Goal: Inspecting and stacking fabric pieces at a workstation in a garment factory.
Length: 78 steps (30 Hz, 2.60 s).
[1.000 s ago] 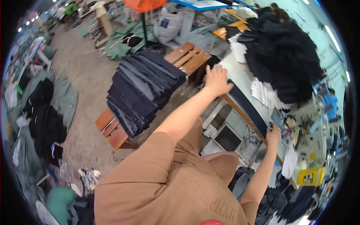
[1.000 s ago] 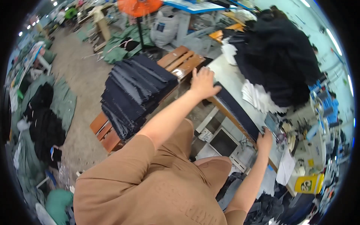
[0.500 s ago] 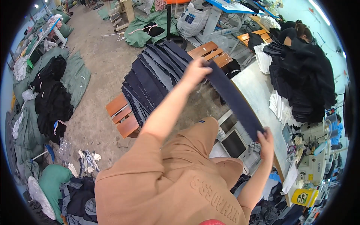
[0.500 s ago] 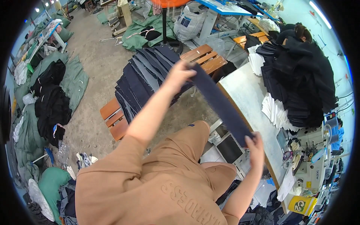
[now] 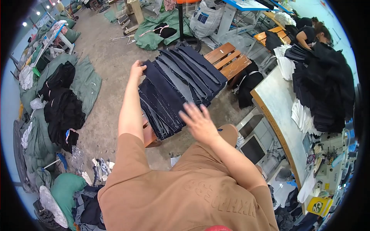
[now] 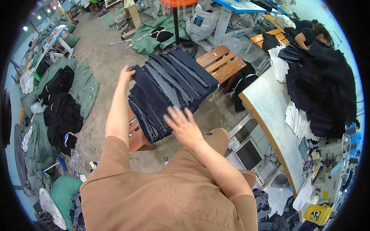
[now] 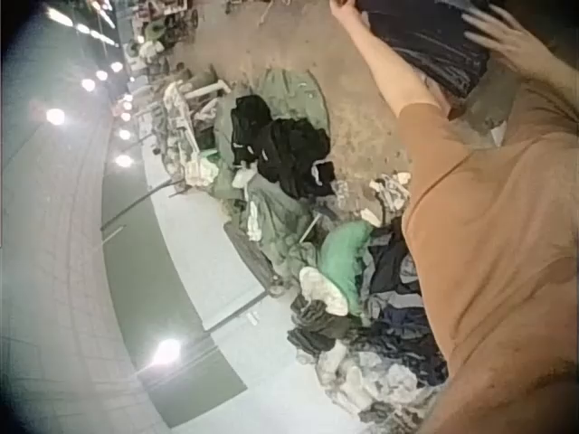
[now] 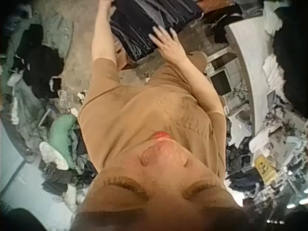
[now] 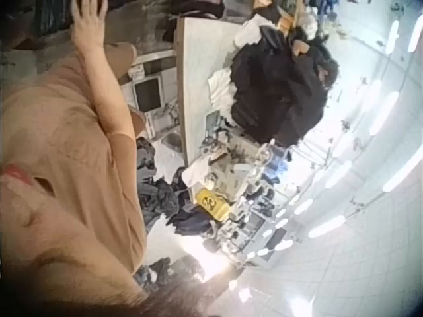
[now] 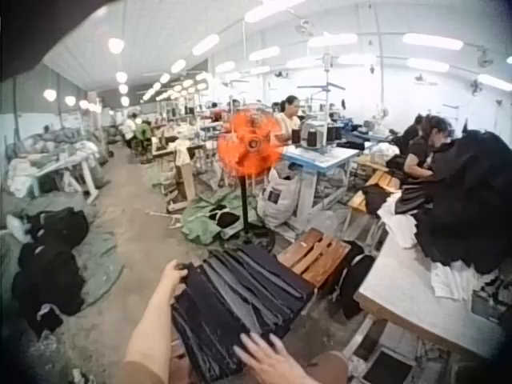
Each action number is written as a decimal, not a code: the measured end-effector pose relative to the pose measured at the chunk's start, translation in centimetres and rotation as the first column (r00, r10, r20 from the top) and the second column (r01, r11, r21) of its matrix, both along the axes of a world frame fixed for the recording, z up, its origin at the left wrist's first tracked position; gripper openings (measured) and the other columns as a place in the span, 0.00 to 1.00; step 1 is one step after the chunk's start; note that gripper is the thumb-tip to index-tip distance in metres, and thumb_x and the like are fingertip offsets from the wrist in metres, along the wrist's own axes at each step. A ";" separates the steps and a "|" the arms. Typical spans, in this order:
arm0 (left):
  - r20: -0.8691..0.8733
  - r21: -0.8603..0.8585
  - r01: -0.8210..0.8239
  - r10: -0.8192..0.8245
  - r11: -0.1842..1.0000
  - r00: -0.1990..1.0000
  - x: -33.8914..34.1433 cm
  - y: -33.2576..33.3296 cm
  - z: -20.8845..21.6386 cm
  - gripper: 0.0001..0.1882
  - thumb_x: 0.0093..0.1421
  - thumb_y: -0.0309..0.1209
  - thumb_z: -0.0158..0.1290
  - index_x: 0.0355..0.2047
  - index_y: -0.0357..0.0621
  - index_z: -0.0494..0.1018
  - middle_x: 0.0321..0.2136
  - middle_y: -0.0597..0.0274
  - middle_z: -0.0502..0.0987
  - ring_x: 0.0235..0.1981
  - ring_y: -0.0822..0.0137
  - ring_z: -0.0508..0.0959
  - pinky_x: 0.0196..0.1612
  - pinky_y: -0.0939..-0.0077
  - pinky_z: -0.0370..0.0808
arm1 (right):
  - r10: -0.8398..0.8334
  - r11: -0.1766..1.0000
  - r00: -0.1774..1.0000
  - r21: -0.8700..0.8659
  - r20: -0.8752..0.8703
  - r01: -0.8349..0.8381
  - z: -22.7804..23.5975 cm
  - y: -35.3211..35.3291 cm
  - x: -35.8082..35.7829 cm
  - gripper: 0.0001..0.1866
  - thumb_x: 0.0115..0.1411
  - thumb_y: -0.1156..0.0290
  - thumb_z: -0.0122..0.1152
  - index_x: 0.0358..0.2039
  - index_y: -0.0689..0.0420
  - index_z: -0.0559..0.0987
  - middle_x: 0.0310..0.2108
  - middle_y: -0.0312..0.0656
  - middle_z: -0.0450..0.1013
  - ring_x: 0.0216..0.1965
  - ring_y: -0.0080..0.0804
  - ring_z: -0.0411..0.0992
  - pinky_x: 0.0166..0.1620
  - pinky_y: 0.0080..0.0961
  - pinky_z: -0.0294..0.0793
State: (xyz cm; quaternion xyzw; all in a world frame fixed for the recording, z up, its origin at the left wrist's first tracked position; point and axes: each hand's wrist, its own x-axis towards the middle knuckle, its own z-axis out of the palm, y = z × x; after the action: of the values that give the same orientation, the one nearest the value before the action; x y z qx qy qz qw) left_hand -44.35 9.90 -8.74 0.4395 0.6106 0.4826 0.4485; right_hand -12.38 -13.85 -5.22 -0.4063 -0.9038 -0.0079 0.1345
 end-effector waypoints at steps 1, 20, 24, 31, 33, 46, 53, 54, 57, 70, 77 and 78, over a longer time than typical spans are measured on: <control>-0.008 -0.026 0.004 -0.004 1.000 1.000 -0.2 0.7 -1.4 0.16 0.53 0.24 0.52 0.44 0.43 0.70 0.35 0.63 0.75 0.34 0.69 0.74 0.34 0.74 0.72 | 0.112 0.993 0.993 -0.032 0.022 -0.111 -0.6 0.1 -0.4 0.33 0.51 0.68 0.55 0.59 0.51 0.62 0.64 0.41 0.50 0.66 0.34 0.45 0.65 0.44 0.41; -0.156 0.175 -0.155 0.183 0.972 0.971 -1.3 0.4 0.7 0.27 0.56 0.41 0.52 0.51 0.36 0.67 0.52 0.48 0.69 0.56 0.58 0.65 0.58 0.67 0.58 | -0.252 0.914 0.953 -0.366 -0.170 0.176 2.4 -6.3 9.4 0.21 0.48 0.70 0.62 0.45 0.53 0.74 0.55 0.44 0.64 0.62 0.44 0.54 0.62 0.48 0.49; 0.012 0.380 -0.166 0.174 0.910 0.985 3.3 -2.2 5.7 0.20 0.57 0.35 0.52 0.47 0.36 0.71 0.44 0.57 0.74 0.48 0.65 0.70 0.53 0.72 0.63 | -0.556 0.795 0.785 -0.452 -0.274 0.405 3.3 -12.4 15.1 0.16 0.49 0.73 0.60 0.41 0.56 0.76 0.44 0.44 0.73 0.52 0.43 0.67 0.56 0.37 0.62; 0.300 0.506 0.399 -0.590 0.765 0.750 20.9 -10.9 10.3 0.12 0.62 0.26 0.46 0.43 0.32 0.70 0.41 0.51 0.74 0.46 0.60 0.74 0.52 0.67 0.68 | -0.828 0.560 0.446 -0.524 -0.339 0.642 1.5 -23.3 19.3 0.14 0.54 0.71 0.54 0.42 0.58 0.75 0.38 0.47 0.73 0.43 0.43 0.71 0.47 0.34 0.69; 0.257 0.464 0.594 -0.742 0.657 0.619 26.5 -14.0 10.2 0.10 0.62 0.25 0.44 0.41 0.31 0.69 0.38 0.52 0.74 0.42 0.61 0.75 0.51 0.66 0.69 | -0.872 0.487 0.382 -0.481 -0.305 0.729 0.3 -26.8 20.5 0.13 0.54 0.68 0.55 0.38 0.59 0.76 0.37 0.47 0.73 0.42 0.46 0.70 0.46 0.37 0.68; -0.023 0.358 0.910 -0.972 0.208 0.232 36.4 -22.2 12.6 0.08 0.60 0.24 0.45 0.38 0.31 0.69 0.34 0.54 0.75 0.39 0.66 0.74 0.49 0.74 0.66 | -0.818 -0.568 -0.574 -0.111 -0.031 0.816 -7.5 -47.5 28.0 0.22 0.48 0.65 0.63 0.43 0.58 0.72 0.42 0.46 0.70 0.44 0.46 0.69 0.42 0.39 0.71; -0.029 0.331 0.912 -0.964 0.241 0.265 34.6 -22.9 12.7 0.08 0.59 0.24 0.45 0.36 0.31 0.69 0.34 0.54 0.74 0.39 0.65 0.74 0.48 0.74 0.66 | -0.745 -0.599 -0.638 -0.225 -0.194 0.768 -9.4 -50.0 29.9 0.12 0.50 0.66 0.59 0.35 0.57 0.77 0.36 0.48 0.73 0.39 0.48 0.71 0.41 0.38 0.71; -0.015 0.325 0.914 -0.965 0.242 0.261 34.4 -22.8 12.6 0.08 0.59 0.23 0.45 0.36 0.31 0.69 0.33 0.54 0.74 0.39 0.65 0.74 0.48 0.74 0.66 | -0.738 -0.586 -0.628 -0.229 -0.247 0.777 -9.1 -50.5 30.1 0.12 0.51 0.66 0.59 0.34 0.58 0.77 0.36 0.49 0.74 0.39 0.49 0.72 0.41 0.39 0.71; 0.021 0.312 0.914 -0.963 0.260 0.268 34.3 -22.8 12.5 0.08 0.59 0.23 0.44 0.36 0.30 0.69 0.33 0.55 0.74 0.39 0.65 0.74 0.48 0.74 0.67 | -0.589 -0.604 -0.725 -0.402 -0.356 0.688 -6.8 -50.8 30.3 0.11 0.53 0.67 0.58 0.35 0.59 0.76 0.33 0.52 0.74 0.37 0.49 0.73 0.39 0.35 0.71; -0.246 0.475 0.782 -0.914 -0.404 -0.323 43.7 -34.0 12.5 0.19 0.55 0.30 0.53 0.46 0.37 0.68 0.47 0.52 0.71 0.49 0.57 0.71 0.51 0.67 0.67 | -0.517 0.856 0.176 -0.500 -0.838 0.131 12.8 -30.0 21.0 0.31 0.56 0.44 0.47 0.20 0.64 0.76 0.21 0.43 0.73 0.21 0.35 0.70 0.26 0.25 0.65; 0.290 0.383 0.848 -0.824 -0.366 -0.487 42.2 -36.4 8.8 0.21 0.51 0.33 0.58 0.42 0.37 0.67 0.31 0.64 0.70 0.34 0.74 0.68 0.37 0.76 0.67 | 0.136 0.973 0.254 0.080 -0.958 -0.218 12.5 -25.8 24.6 0.14 0.50 0.62 0.61 0.22 0.60 0.73 0.31 0.44 0.69 0.34 0.39 0.69 0.41 0.34 0.69; 0.319 0.369 0.821 -0.771 -0.435 -0.551 42.0 -36.9 8.7 0.21 0.50 0.32 0.58 0.42 0.36 0.67 0.31 0.66 0.69 0.34 0.75 0.67 0.37 0.78 0.66 | -0.063 0.995 0.290 -0.037 -0.955 0.093 11.5 -27.2 24.2 0.24 0.57 0.52 0.53 0.10 0.53 0.66 0.21 0.38 0.65 0.24 0.33 0.67 0.35 0.31 0.68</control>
State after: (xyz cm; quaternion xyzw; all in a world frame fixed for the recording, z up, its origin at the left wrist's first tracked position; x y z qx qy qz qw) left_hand -2.39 -27.00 -0.05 0.5809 -0.1700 -0.0748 0.7925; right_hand 11.87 -41.05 6.33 -0.3731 -0.6260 0.2166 0.6496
